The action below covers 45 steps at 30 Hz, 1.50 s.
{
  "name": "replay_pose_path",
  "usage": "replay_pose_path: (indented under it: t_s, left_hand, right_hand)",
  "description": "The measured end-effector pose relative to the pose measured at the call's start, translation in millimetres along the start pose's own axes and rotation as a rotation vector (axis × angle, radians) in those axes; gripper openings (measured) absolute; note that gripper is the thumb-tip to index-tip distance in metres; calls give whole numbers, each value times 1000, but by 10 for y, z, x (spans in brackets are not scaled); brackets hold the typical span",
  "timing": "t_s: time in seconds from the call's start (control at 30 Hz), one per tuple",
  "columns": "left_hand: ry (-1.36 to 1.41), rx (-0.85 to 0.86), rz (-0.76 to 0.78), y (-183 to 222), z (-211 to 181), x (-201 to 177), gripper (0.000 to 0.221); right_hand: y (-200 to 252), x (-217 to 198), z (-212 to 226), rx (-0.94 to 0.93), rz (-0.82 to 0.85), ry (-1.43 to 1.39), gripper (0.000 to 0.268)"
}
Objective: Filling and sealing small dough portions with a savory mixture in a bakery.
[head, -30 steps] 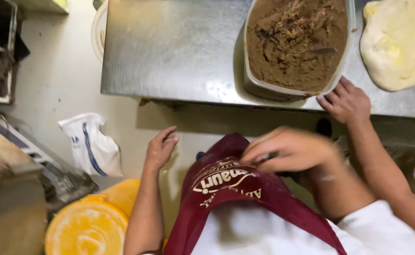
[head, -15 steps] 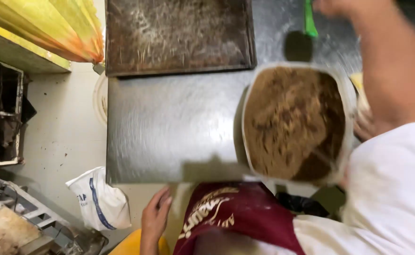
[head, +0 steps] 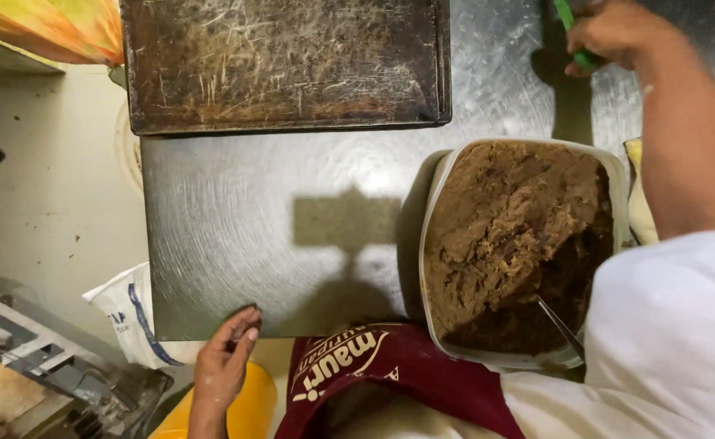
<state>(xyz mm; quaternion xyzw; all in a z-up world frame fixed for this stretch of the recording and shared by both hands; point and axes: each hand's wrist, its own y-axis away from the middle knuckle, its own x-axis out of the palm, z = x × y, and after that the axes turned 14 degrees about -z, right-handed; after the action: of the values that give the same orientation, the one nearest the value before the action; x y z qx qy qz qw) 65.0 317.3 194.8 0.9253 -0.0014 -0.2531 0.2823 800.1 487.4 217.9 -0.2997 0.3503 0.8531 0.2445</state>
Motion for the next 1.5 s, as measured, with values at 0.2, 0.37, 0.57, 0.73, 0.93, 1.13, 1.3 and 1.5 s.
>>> replay_pose_path:
  t_s: [0.2,0.37,0.57,0.73,0.93,1.13,1.3,1.5]
  left_hand:
    - [106,262,147,-274,-423,-41,40]
    - [-25,458,360,-459,-914,-85,39]
    - [168,871,615,-587,-1060,-298,30]
    - [137,919,752,-635,-1026,-493,33]
    - [307,804,879,-733,-785,-491,35]
    - [198,830,940,-779,-857,-621,34]
    - [560,679,901,-1057,-839,-593,57]
    - [746,727,933,-1173,-1125,-536,60]
  right_hand:
    - [1820,-318,752,-279,399,-815,56]
    - [2864,160,797,-402,729,-1143,64]
    - [4082,1031,1052,-243,573,-1139,78]
    - [4613,1815,1014,-183,513,-1102,82]
    - [4730,3003,787,-299,251,-1200,53]
    - [4621,3694,540,-347,-104,-1116,29]
    - [4721,3743,536,-406,-173,-937,30]
    - [4716,3903,475,-335,84,-1151,35]
